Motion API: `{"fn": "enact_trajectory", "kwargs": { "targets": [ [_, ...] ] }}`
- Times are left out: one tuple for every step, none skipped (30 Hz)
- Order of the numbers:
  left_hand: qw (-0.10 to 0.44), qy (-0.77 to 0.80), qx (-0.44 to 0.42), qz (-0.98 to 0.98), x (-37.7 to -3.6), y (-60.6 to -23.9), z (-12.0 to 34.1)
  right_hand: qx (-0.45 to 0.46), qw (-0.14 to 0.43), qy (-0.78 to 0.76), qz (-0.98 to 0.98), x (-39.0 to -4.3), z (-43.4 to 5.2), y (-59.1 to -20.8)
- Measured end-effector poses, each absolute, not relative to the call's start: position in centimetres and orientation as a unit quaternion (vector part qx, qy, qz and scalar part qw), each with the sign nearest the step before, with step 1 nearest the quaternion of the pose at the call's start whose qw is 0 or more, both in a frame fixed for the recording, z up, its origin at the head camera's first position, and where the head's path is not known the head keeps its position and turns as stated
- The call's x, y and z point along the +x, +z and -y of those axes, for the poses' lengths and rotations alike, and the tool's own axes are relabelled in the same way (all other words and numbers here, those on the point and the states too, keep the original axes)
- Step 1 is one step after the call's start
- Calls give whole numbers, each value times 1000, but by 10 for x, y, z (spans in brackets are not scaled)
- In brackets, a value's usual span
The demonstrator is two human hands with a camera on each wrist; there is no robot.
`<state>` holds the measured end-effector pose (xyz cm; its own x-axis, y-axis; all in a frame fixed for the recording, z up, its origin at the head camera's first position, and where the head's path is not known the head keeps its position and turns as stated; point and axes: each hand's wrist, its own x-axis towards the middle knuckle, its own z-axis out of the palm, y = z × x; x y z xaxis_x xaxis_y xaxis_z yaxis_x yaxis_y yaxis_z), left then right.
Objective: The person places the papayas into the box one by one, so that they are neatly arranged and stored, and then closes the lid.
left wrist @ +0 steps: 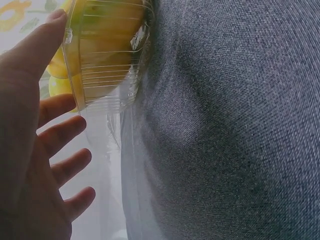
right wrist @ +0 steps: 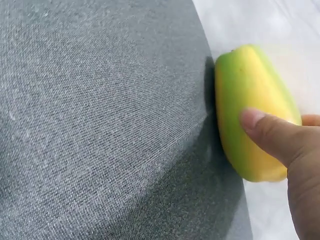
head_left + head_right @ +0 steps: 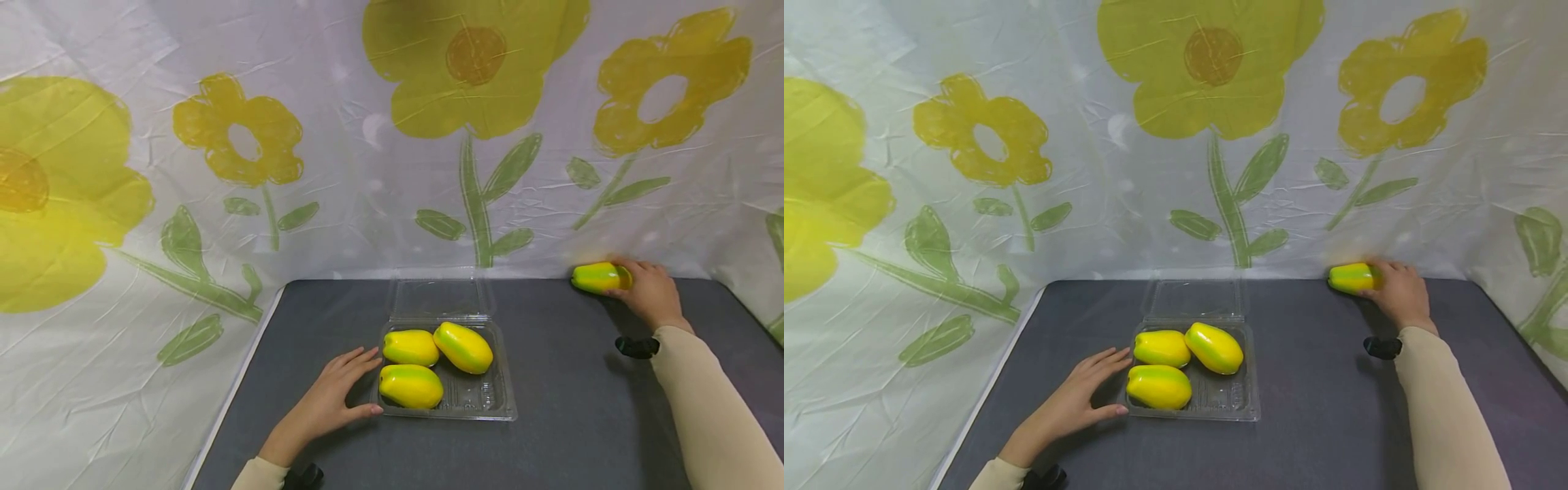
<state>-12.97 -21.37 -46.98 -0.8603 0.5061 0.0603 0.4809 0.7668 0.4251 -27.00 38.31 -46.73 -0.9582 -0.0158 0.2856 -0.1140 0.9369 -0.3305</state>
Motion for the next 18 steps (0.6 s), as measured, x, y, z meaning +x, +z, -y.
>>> {"fn": "enact_trajectory", "kwargs": {
  "targets": [
    [29,219,263,-939,-130,-470,214,34,143,170,974,-270,-384,-468],
    [28,219,263,-939,-130,-470,214,35,145,166,975,-270,-384,-468],
    [28,219,262,-939,-130,-470,214,36,147,163,975,-270,-385,-469],
    [27,220,263,-939,-130,-470,214,36,148,160,975,-270,-386,-469],
    [27,220,264,-939,-130,-470,214,37,150,158,975,-271,-386,-470],
    [25,221,264,-938,-130,-470,214,37,152,157,975,-270,-387,-471],
    [25,221,265,-938,-130,-470,214,38,154,156,975,-270,-387,-471],
    [24,221,265,-938,-130,-470,214,38,155,155,975,-270,-387,-471],
    [24,220,265,-938,-130,-470,214,39,156,155,975,-270,-388,-471],
    [24,220,265,-938,-130,-470,214,39,156,154,975,-270,-388,-471],
    [24,219,264,-939,-130,-470,214,39,156,153,975,-270,-388,-470],
    [25,218,264,-939,-130,-470,214,39,154,151,976,-270,-388,-470],
    [25,217,263,-940,-130,-470,214,39,152,149,976,-270,-388,-469],
    [26,217,262,-940,-130,-470,214,39,149,146,977,-270,-388,-469],
    [26,217,261,-940,-130,-470,214,39,146,143,978,-269,-388,-468],
    [26,218,261,-940,-130,-470,214,39,143,141,979,-269,-388,-467],
    [26,218,260,-940,-130,-470,214,39,141,138,980,-269,-388,-467],
    [26,218,260,-940,-130,-470,213,38,139,137,980,-269,-388,-467]
  ]
}}
